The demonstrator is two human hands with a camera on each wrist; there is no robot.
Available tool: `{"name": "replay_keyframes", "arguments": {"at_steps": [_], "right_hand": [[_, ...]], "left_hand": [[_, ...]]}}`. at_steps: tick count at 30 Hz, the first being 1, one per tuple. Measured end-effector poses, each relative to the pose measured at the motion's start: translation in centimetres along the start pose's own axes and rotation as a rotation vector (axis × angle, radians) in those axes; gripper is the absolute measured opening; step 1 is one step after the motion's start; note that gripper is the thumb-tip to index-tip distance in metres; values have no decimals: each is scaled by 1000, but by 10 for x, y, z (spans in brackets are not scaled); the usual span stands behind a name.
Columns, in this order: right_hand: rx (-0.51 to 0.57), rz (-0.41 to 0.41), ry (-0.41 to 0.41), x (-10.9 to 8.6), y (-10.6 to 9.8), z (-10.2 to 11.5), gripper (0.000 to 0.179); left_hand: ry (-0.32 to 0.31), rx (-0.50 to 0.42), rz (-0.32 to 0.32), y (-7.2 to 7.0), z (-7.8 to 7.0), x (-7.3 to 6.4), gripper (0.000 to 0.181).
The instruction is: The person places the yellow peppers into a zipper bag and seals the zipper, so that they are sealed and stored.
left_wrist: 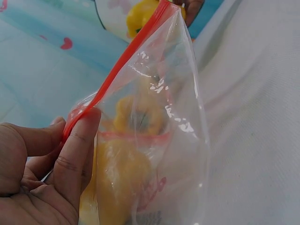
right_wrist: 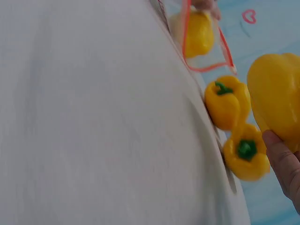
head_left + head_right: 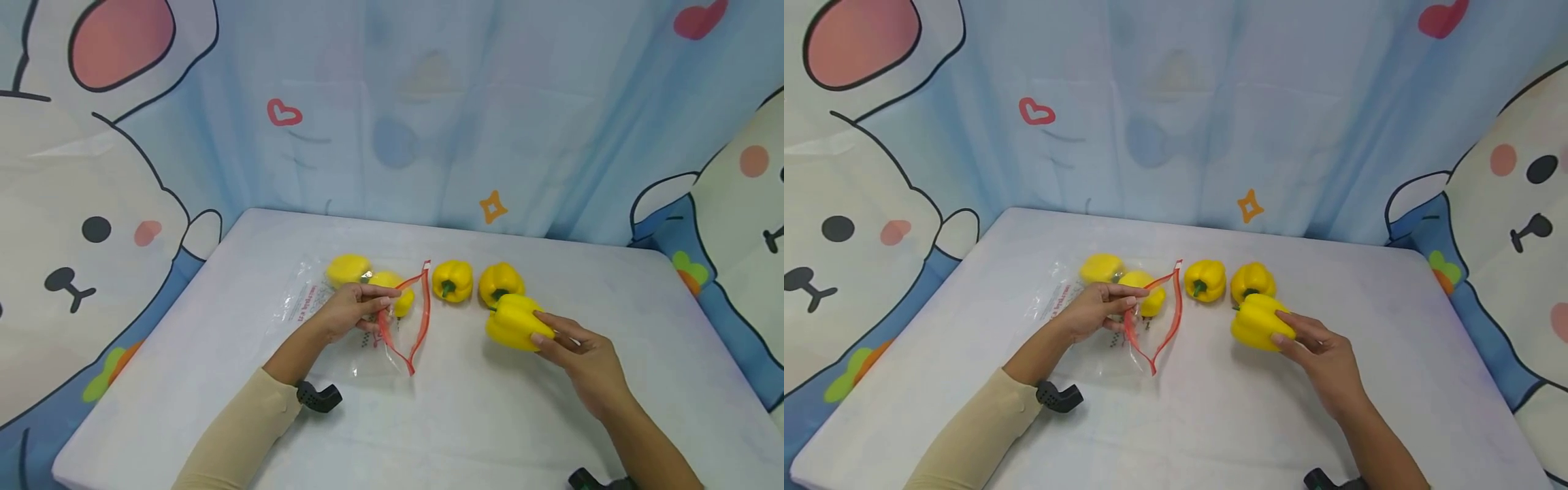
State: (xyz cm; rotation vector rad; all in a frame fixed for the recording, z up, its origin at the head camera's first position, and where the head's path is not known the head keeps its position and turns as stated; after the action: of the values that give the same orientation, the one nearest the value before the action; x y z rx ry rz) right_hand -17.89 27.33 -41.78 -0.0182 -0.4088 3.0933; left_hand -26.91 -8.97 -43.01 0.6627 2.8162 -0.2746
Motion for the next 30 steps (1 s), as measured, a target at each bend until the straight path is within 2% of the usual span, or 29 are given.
{"name": "replay_keyframes", "arguments": {"at_steps": [6,13,20,30], "right_hand": [[47,48,-5,5,33,12,54],[-30,67,35,18,64,20,58],[-24,59,72,34,84,18,58],[-15,51,112,44,100,15,53]], "left_hand": [[2,5,1,1,-3,-1,29],[-8,15,-6,3,0,0,27],[0,8,-5,3,1,1,27],[3,18,-1,4,2,0,27]]}}
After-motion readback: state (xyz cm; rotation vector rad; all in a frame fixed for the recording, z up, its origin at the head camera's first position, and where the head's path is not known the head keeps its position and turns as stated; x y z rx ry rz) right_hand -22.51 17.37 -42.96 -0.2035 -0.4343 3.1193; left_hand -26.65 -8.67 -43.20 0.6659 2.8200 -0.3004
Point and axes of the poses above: each hand's wrist, its own x-axis towards the middle knuckle, its own y-axis out of the palm, z = x × y, the point moved 4 cm from there along x, towards the middle knuckle, and after that the axes turned 5 degrees about x, right-handed, at the moved point
